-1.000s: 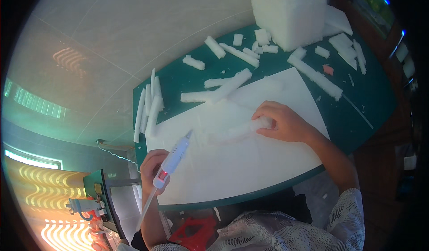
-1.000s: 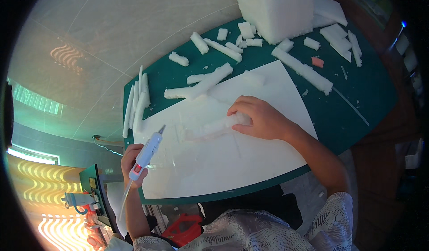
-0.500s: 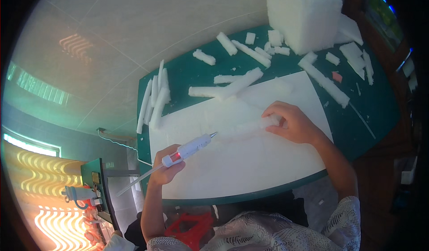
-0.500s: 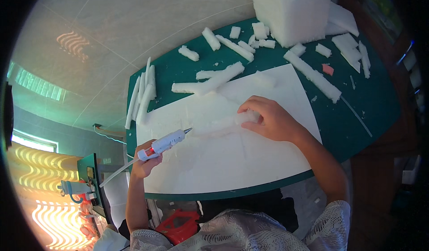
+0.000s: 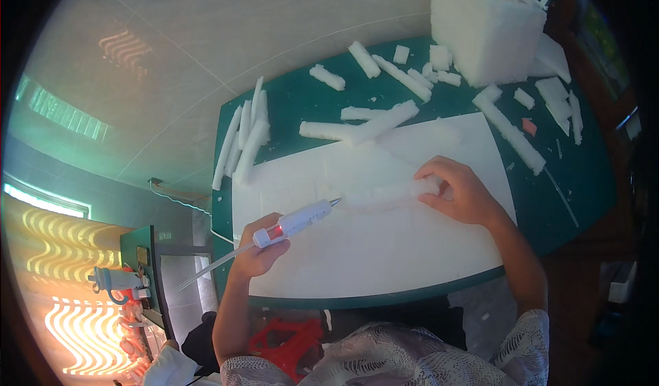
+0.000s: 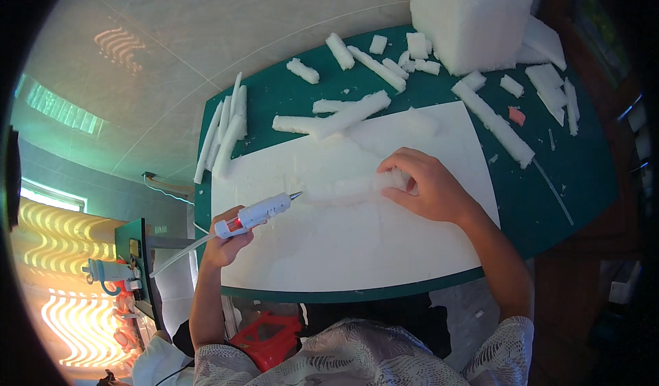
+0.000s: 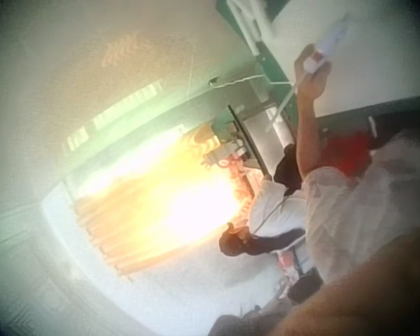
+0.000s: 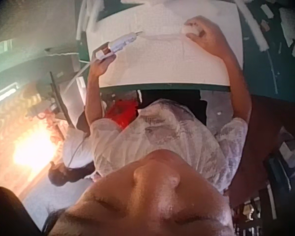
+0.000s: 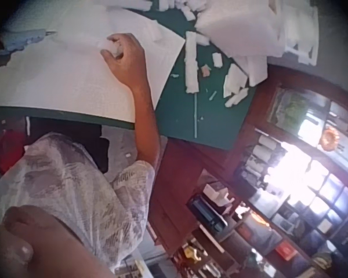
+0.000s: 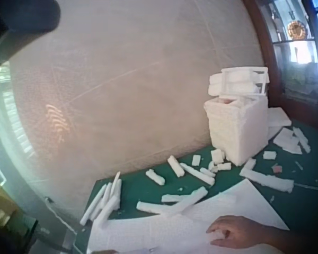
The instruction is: Use a hot glue gun to assemble foam strips into a rectangular structure.
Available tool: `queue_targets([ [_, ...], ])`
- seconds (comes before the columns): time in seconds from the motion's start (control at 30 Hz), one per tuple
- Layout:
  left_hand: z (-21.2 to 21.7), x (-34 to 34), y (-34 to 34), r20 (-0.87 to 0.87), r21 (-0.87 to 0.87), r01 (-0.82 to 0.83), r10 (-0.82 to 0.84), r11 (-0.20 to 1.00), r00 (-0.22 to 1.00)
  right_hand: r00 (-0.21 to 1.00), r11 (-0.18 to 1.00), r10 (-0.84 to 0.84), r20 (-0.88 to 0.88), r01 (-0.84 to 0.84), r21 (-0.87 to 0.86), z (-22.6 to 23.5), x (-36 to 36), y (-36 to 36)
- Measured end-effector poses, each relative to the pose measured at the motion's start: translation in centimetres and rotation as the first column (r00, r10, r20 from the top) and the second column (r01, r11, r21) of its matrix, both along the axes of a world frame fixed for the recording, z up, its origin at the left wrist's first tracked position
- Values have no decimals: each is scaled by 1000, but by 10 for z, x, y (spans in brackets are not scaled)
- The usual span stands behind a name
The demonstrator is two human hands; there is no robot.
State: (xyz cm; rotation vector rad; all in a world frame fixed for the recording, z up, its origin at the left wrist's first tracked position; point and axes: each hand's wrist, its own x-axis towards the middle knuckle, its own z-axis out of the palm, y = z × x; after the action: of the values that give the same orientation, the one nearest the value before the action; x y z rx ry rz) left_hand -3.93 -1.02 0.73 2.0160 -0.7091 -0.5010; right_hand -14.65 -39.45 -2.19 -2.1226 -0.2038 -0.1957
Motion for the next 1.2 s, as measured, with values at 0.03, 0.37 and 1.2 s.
queue_targets([
  [0.03,-1,1,2,-18,-6,-9,9,1000,1000,1000,1000,4,0,-4,-1,1,0,0],
  [0.37,-12,26,25,-111,-230,-92,68,969,992,995,995,-60,-84,53,-86,12,-6,11],
  [1.2,-35,62,40,-319,-557,-209,25,804,947,934,978,-208,-290,203,-46,30,-14,32],
])
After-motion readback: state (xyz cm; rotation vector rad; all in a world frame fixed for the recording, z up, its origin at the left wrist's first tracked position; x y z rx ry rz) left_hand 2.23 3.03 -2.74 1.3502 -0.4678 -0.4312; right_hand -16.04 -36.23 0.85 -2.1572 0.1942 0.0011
